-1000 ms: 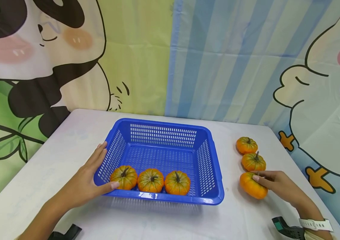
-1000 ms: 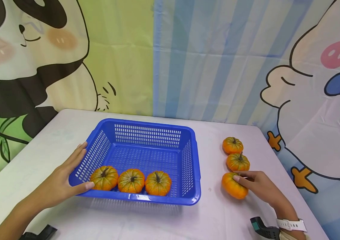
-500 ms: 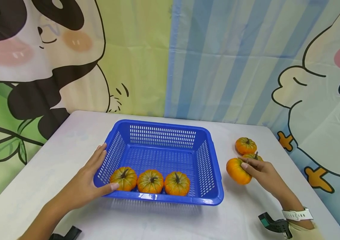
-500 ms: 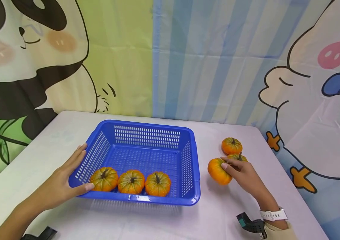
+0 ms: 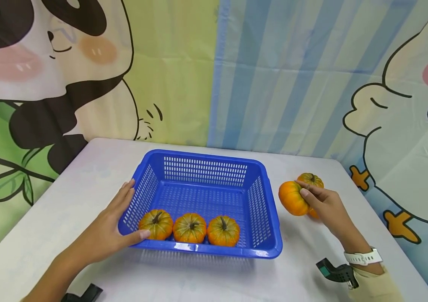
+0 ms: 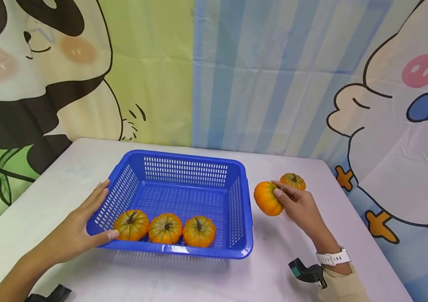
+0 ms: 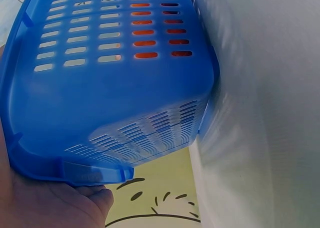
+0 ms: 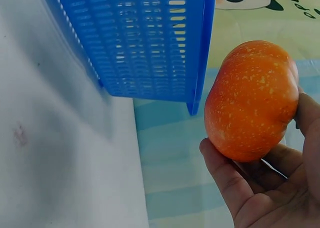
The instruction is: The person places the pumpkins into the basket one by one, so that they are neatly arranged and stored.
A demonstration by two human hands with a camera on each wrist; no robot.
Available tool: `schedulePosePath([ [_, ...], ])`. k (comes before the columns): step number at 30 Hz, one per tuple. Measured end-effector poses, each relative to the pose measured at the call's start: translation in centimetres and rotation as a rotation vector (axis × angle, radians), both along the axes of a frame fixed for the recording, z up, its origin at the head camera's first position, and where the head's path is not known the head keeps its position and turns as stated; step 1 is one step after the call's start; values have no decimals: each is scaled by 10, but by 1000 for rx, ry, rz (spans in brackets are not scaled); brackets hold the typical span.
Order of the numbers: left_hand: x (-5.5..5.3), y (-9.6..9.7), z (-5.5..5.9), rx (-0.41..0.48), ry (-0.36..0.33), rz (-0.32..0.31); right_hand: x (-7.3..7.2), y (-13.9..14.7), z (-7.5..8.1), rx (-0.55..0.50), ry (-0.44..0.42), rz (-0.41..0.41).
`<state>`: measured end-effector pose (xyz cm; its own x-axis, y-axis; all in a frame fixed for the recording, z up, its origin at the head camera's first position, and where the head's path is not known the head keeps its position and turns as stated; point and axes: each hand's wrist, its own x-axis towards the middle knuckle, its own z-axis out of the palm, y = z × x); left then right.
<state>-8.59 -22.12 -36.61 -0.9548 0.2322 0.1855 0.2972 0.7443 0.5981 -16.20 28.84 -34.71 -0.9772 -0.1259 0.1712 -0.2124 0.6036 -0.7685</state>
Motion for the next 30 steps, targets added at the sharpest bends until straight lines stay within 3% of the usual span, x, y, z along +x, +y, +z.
schedulePosePath([
  [14,0,0,1,9,1,-1,-13,-30,31,-14,88,144],
  [21,0,-1,-2,9,0,2,-13,-49,40,-107,60,255],
  [30,1,-2,-2,12,11,-7,-17,-71,52,-80,6,274],
])
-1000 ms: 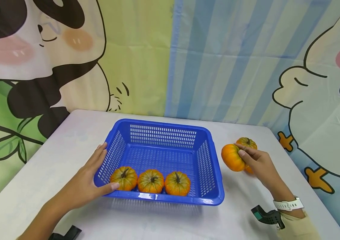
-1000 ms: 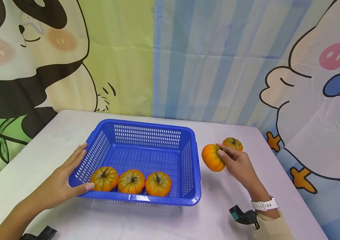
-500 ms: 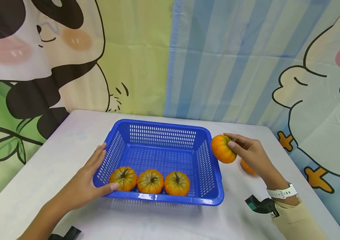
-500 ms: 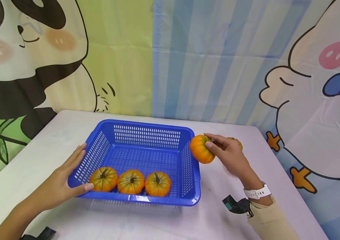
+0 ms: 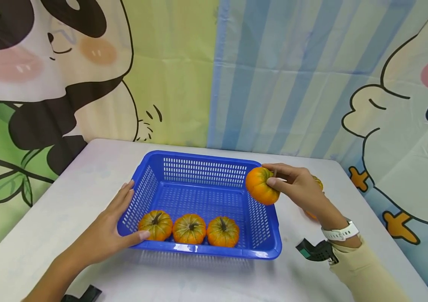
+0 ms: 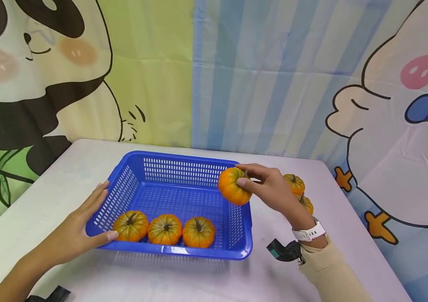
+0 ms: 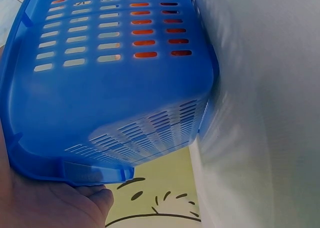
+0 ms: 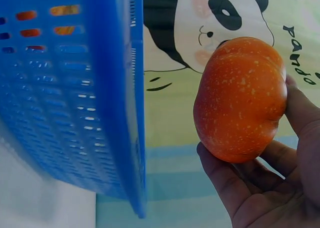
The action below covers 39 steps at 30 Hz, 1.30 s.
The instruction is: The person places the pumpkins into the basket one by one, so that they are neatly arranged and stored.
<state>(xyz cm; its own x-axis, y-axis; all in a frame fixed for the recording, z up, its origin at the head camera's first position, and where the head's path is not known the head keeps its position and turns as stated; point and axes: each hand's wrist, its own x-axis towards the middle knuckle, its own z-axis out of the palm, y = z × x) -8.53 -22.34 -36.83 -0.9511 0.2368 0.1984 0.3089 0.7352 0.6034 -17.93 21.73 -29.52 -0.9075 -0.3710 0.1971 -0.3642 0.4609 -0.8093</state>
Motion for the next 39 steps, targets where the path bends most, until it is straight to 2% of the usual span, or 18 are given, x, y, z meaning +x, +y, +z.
schedulePosePath([
  [6,3,-1,1,-5,-9,8,-5,-18,10,13,-13,41],
  [13,5,-2,3,-9,-15,16,-12,-48,19,-17,86,164],
  [22,2,-1,1,-8,-9,7,-20,-75,28,15,141,230],
  [28,1,0,0,-2,-7,-2,-29,-86,26,53,121,235],
  [33,1,1,2,2,-1,-2,-35,-97,21,29,77,253],
  [39,0,1,3,2,-3,-1,-39,-109,17,52,71,260],
])
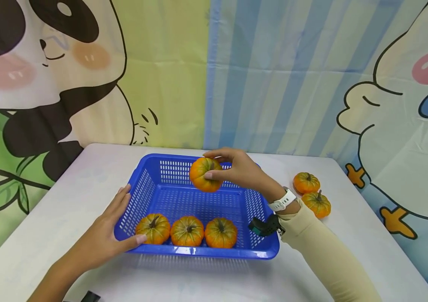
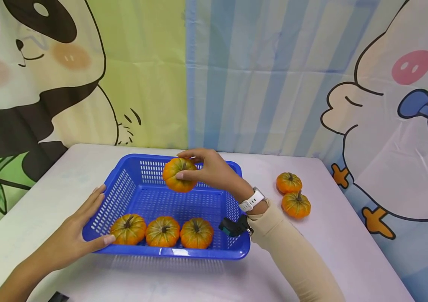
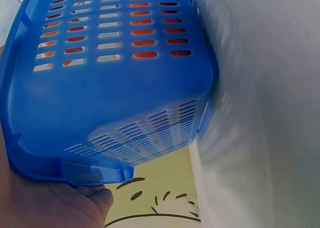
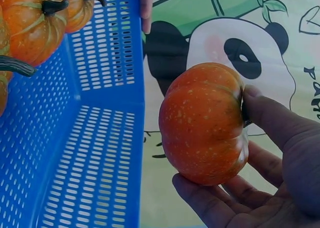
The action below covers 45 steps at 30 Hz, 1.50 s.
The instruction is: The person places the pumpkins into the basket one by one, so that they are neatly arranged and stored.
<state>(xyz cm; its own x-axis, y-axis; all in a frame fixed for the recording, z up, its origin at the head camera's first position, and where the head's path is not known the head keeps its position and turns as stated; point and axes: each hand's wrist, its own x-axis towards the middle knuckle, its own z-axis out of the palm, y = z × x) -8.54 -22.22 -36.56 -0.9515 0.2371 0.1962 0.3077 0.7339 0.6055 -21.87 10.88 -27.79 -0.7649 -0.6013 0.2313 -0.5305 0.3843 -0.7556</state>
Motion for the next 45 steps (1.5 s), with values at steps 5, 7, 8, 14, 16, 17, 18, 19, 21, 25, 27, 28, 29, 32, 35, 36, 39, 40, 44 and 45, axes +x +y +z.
schedulePosePath([
  [5,-1,0,0,-4,-1,3,-3,-7,-4,12,4,16],
  [7,-1,1,-1,-5,-2,2,-3,-9,-5,2,11,18],
  [8,-1,1,-1,-4,-2,0,-3,-11,-5,-5,16,20],
  [14,-2,0,-1,-6,5,-7,-5,-25,-7,8,40,38],
  [16,-2,0,-1,-5,4,-4,-8,-32,-10,33,31,48],
  [17,-2,-1,-1,-5,1,-2,-10,-35,-12,49,23,53],
  [18,-2,-1,-1,-7,-2,0,-12,-38,-14,63,10,60],
  [19,-1,-1,-1,-5,-4,1,-13,-41,-16,75,-3,65],
  [21,-1,0,-1,-2,-6,2,-16,-46,-18,102,-20,69],
  [25,-1,0,-2,-2,-8,3,-20,-54,-23,139,-28,74],
  [27,-1,0,-1,-7,-11,6,-22,-58,-24,153,-27,82],
  [28,-1,0,0,-9,-14,7,-24,-60,-25,158,-28,88],
  [29,-1,-1,0,-11,-17,8,-25,-63,-25,163,-29,94],
  [32,-1,-1,1,-22,-20,12,-28,-70,-26,184,-43,110],
  [35,-2,-1,1,-27,-20,13,-29,-76,-28,217,-63,124],
  [36,-2,0,1,-28,-19,13,-28,-78,-29,232,-72,131],
  [39,-2,-1,1,-18,-17,8,-28,-82,-34,266,-98,151],
  [40,-2,-1,1,-14,-16,6,-28,-84,-35,277,-101,157],
  [44,-2,-2,1,-12,-19,3,-30,-89,-40,309,-77,159],
  [45,-2,-2,1,-12,-20,3,-30,-90,-41,318,-65,154],
])
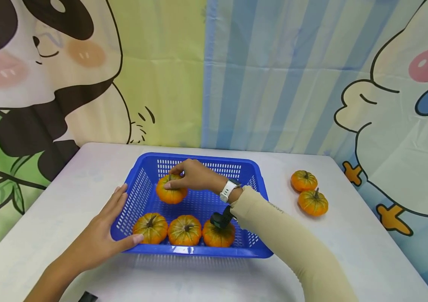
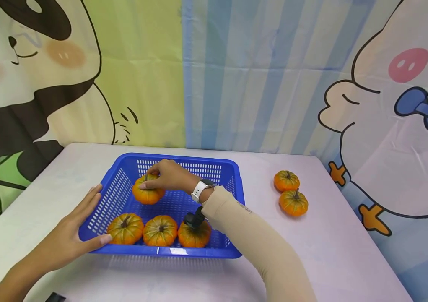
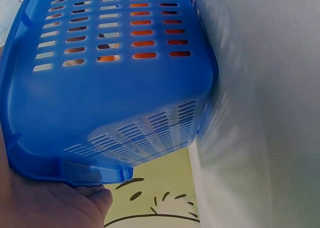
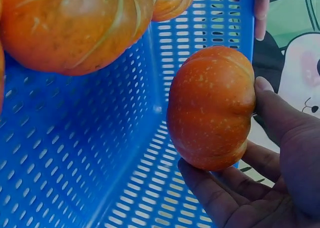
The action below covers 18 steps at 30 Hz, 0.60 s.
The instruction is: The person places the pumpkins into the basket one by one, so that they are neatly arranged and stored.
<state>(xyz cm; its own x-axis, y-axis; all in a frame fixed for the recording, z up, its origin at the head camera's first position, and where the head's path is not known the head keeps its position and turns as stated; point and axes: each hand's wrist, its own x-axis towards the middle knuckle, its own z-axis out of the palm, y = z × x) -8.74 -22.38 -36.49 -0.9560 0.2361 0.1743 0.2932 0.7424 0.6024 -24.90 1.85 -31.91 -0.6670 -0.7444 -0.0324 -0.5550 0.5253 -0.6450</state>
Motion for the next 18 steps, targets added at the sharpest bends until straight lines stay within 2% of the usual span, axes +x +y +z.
schedulePosePath([
  [5,0,-1,1,-4,-3,1,-1,-9,-5,55,12,-18],
  [8,1,-1,1,-1,2,-2,-1,-14,-9,80,-10,-11],
  [16,0,0,1,-6,6,0,0,-18,-19,133,-18,98],
  [18,1,0,0,-4,5,-1,0,-17,-21,146,-30,105],
])
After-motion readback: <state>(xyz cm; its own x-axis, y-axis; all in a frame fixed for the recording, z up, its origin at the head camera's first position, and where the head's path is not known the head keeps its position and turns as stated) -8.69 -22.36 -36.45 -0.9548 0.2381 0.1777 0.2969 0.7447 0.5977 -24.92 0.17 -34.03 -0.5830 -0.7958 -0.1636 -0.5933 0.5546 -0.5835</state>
